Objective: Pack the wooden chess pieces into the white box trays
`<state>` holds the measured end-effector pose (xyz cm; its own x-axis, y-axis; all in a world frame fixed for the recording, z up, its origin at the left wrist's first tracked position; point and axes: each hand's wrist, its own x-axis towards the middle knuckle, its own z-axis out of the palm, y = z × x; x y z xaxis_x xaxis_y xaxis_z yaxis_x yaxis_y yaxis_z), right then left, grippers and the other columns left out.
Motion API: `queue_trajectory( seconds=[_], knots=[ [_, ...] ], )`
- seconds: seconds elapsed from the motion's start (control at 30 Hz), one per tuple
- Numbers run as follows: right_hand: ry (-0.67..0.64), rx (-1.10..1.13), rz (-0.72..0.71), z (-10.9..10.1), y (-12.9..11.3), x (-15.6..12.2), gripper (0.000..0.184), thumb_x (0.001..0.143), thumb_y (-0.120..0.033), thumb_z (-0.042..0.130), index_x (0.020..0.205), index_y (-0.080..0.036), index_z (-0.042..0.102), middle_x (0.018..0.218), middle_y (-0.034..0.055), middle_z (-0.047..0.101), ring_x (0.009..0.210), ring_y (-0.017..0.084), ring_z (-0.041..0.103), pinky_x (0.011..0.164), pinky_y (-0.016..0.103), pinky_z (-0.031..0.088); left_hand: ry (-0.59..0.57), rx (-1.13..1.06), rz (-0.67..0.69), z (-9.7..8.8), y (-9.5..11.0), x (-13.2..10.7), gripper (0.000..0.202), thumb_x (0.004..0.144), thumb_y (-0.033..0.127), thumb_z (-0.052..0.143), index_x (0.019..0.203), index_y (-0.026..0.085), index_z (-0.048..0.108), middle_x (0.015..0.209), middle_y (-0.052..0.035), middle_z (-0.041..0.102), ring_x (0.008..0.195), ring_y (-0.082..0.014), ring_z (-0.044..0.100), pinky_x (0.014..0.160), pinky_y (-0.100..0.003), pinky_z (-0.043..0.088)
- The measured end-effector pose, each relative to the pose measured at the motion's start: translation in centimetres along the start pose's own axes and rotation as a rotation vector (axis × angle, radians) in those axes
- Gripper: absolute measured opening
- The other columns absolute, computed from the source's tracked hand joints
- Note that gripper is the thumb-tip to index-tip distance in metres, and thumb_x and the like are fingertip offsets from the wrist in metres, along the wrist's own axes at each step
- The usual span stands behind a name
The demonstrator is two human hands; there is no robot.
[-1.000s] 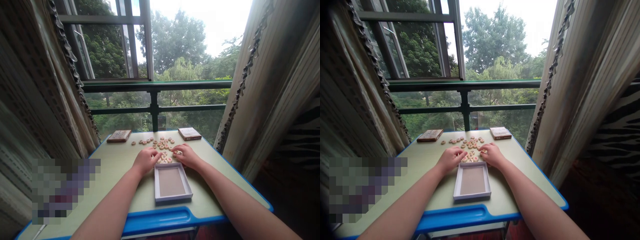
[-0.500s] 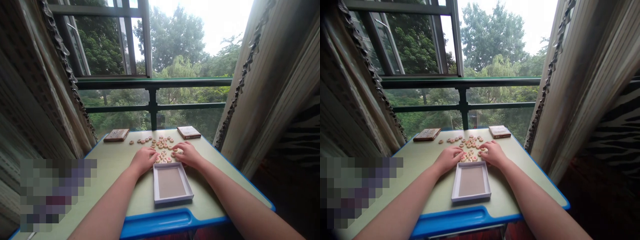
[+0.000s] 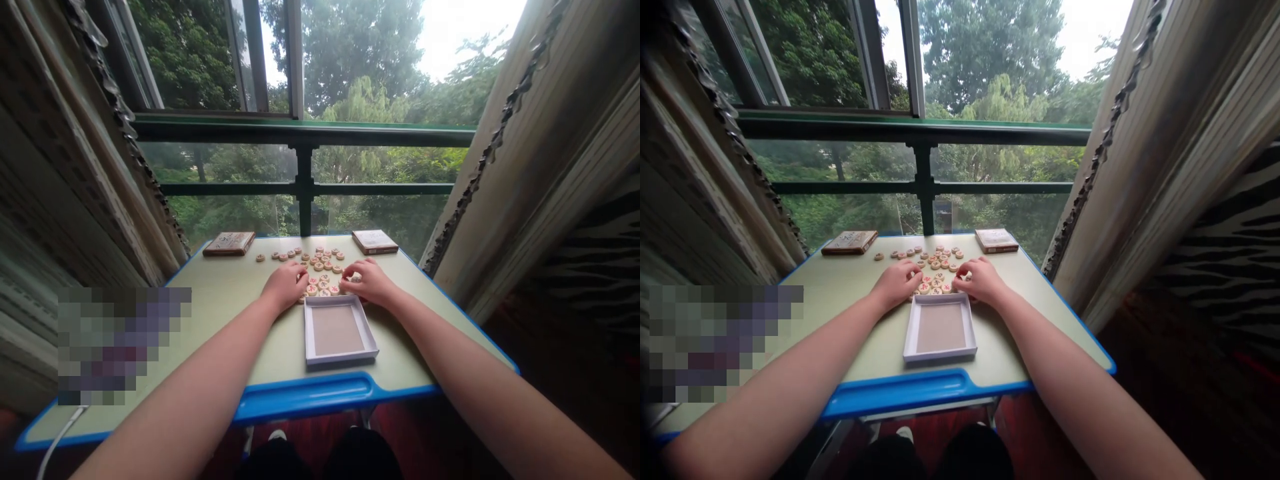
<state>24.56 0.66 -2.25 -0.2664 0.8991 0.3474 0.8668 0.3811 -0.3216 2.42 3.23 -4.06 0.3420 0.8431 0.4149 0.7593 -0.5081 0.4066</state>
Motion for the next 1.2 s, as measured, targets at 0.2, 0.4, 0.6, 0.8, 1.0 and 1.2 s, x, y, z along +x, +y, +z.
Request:
queue_trajectory(
  seconds=[0.2, 0.4, 0.6, 0.8, 1.0, 1.2],
  knots=[
    [0.048, 0.045, -0.069, -0.2, -0.4, -0.1, 0.017, 0.068, -0.035, 0.066, 0.073, -0.019, 0.065, 0.080, 0.0035, 0.064, 0.080, 0.019, 0.048, 0.077, 0.030, 0.036, 0.003, 0.011, 0.108, -1.2, 0.8, -0.3, 0.029, 0.080, 0.035, 0.046, 0.072, 0.017, 0.067, 0.083, -0.0066, 0.062, 0.084, -0.0207, 0.054, 0.079, -0.033, 0.043],
    [0.045, 0.052, -0.081, 0.0, 0.2, -0.1, 0.018, 0.066, -0.036, 0.067, 0.073, -0.020, 0.066, 0.079, 0.0030, 0.064, 0.081, 0.020, 0.048, 0.076, 0.030, 0.038, -0.133, -0.076, 0.207, -1.8, 2.0, -0.7, 0.018, 0.070, 0.030, 0.055, 0.064, 0.018, 0.068, 0.076, -0.0036, 0.063, 0.079, -0.0182, 0.054, 0.076, -0.030, 0.044],
    [0.037, 0.034, -0.050, 0.2, 0.5, -0.2, 0.017, 0.069, -0.036, 0.065, 0.074, -0.020, 0.067, 0.080, 0.0032, 0.065, 0.081, 0.019, 0.049, 0.078, 0.031, 0.037, -0.081, -0.110, 0.099, -1.5, 1.1, -0.6, 0.018, 0.069, 0.023, 0.053, 0.067, 0.018, 0.070, 0.081, -0.0039, 0.064, 0.082, -0.0188, 0.056, 0.078, -0.030, 0.047],
    [0.011, -0.003, -0.003, 0.2, 0.8, 0.0, 0.022, 0.072, -0.041, 0.061, 0.077, -0.020, 0.069, 0.084, 0.0045, 0.065, 0.084, 0.020, 0.049, 0.080, 0.033, 0.035, -0.110, -0.078, 0.100, -0.7, -0.7, -0.1, 0.028, 0.072, 0.015, 0.049, 0.086, 0.022, 0.072, 0.099, -0.0030, 0.064, 0.096, -0.0202, 0.055, 0.093, -0.033, 0.043],
    [-0.014, -0.015, 0.018, 0.3, 1.0, 0.0, 0.027, 0.072, -0.044, 0.061, 0.084, -0.022, 0.071, 0.089, 0.0059, 0.064, 0.087, 0.021, 0.048, 0.083, 0.034, 0.035, -0.064, -0.130, 0.030, -0.5, -1.2, -0.1, 0.034, 0.073, 0.008, 0.045, 0.094, 0.019, 0.070, 0.103, -0.0043, 0.066, 0.096, -0.0184, 0.058, 0.091, -0.030, 0.045],
    [0.077, 0.029, 0.019, -1.4, -0.8, -0.6, 0.023, 0.078, -0.036, 0.056, 0.085, -0.021, 0.071, 0.090, 0.0062, 0.065, 0.087, 0.020, 0.052, 0.080, 0.032, 0.038, -0.026, -0.238, -0.186, 0.0, -2.1, 0.6, 0.032, 0.074, 0.014, 0.045, 0.095, 0.016, 0.069, 0.089, -0.0057, 0.069, 0.076, -0.0175, 0.061, 0.076, -0.031, 0.050]
  ],
)
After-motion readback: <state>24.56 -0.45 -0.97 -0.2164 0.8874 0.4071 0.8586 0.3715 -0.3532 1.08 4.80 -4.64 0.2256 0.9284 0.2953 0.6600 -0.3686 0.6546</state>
